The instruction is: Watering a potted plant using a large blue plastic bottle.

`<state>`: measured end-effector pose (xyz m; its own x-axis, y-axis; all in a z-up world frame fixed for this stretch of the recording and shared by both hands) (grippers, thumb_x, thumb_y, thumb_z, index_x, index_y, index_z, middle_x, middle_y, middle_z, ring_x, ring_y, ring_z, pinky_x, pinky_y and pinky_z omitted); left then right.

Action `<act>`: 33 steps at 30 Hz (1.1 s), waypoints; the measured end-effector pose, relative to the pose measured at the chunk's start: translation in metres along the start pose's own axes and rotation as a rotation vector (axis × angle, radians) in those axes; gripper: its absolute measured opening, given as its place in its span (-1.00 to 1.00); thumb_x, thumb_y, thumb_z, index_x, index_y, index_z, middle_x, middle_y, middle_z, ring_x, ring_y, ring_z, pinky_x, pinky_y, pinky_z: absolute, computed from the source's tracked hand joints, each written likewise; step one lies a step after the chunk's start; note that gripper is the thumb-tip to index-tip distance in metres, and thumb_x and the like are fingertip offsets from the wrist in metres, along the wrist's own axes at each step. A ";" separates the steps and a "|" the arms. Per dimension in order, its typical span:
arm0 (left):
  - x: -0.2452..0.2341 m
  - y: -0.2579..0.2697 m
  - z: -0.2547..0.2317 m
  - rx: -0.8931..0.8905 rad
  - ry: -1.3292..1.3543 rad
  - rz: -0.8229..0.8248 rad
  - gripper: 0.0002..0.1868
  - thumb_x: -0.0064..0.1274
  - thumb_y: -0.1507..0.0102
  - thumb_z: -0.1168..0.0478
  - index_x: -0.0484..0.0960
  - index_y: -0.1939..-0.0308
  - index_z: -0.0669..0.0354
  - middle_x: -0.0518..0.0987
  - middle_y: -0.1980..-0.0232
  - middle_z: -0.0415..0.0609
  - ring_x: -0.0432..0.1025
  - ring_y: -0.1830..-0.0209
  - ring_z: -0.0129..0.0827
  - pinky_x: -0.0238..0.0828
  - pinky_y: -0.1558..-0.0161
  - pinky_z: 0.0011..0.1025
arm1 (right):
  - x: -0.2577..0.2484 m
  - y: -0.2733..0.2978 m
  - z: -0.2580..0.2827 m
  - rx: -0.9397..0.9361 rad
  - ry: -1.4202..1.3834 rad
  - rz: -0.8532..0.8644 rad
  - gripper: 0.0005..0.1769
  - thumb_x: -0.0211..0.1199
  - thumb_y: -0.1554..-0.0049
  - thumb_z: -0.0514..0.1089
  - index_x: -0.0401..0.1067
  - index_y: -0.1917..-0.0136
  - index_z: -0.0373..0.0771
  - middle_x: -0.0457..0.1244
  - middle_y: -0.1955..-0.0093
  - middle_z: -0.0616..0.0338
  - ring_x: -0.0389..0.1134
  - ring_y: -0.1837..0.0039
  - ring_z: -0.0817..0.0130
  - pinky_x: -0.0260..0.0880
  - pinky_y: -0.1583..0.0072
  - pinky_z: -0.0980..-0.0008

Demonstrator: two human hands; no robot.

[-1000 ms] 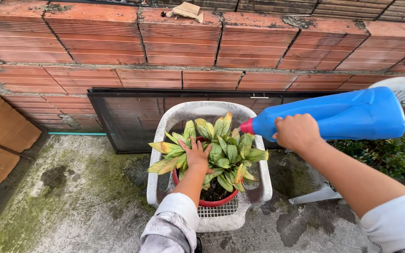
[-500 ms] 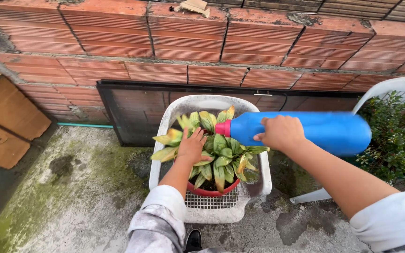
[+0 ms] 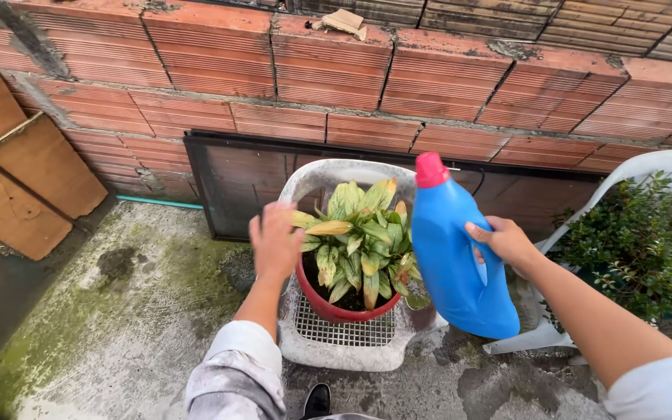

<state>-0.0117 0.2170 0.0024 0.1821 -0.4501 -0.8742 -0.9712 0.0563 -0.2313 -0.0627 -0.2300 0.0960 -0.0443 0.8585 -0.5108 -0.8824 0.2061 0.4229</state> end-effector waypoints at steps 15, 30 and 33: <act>0.210 -0.024 -0.015 -0.484 0.874 0.421 0.02 -0.01 -0.21 -0.22 -0.20 -0.64 -0.26 -0.22 -0.72 -0.08 -0.22 -0.69 -0.16 -0.20 -0.55 -0.01 | 0.006 0.058 0.097 0.080 0.876 0.056 -0.22 0.20 -0.03 0.50 0.44 -0.34 0.03 0.49 0.18 0.05 0.59 0.11 0.15 0.57 -0.06 0.13; 0.231 0.028 -0.155 -0.025 0.228 0.695 0.08 -0.20 -0.25 -0.52 -0.39 -0.65 -0.36 -0.56 -0.72 -0.05 -0.63 -0.72 -0.10 -0.52 -0.59 0.07 | -0.007 0.076 0.080 -0.118 1.454 -0.024 -0.39 0.28 0.00 0.50 0.56 -0.09 0.07 0.43 0.07 0.05 0.49 -0.07 0.05 0.50 -0.05 0.07; 0.241 0.031 -0.154 -0.013 0.224 0.670 0.06 -0.23 -0.27 -0.50 -0.39 -0.66 -0.35 -0.54 -0.73 -0.03 -0.62 -0.72 -0.08 -0.53 -0.59 0.08 | -0.005 0.073 0.079 -0.173 1.512 -0.012 -0.41 0.28 -0.01 0.47 0.56 -0.08 0.05 0.44 0.12 0.09 0.50 -0.04 0.08 0.49 -0.03 0.11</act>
<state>-0.0217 -0.0270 -0.1495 -0.4899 -0.4954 -0.7174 -0.8655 0.3753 0.3319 -0.0893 -0.1819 0.1887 -0.3655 -0.4371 -0.8218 -0.9237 0.0612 0.3782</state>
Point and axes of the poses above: each hand's wrist, its own y-axis away from the middle knuckle, its own x-axis out of the palm, z = x × y, the point moved 4 cm from there along -y, towards the middle knuckle
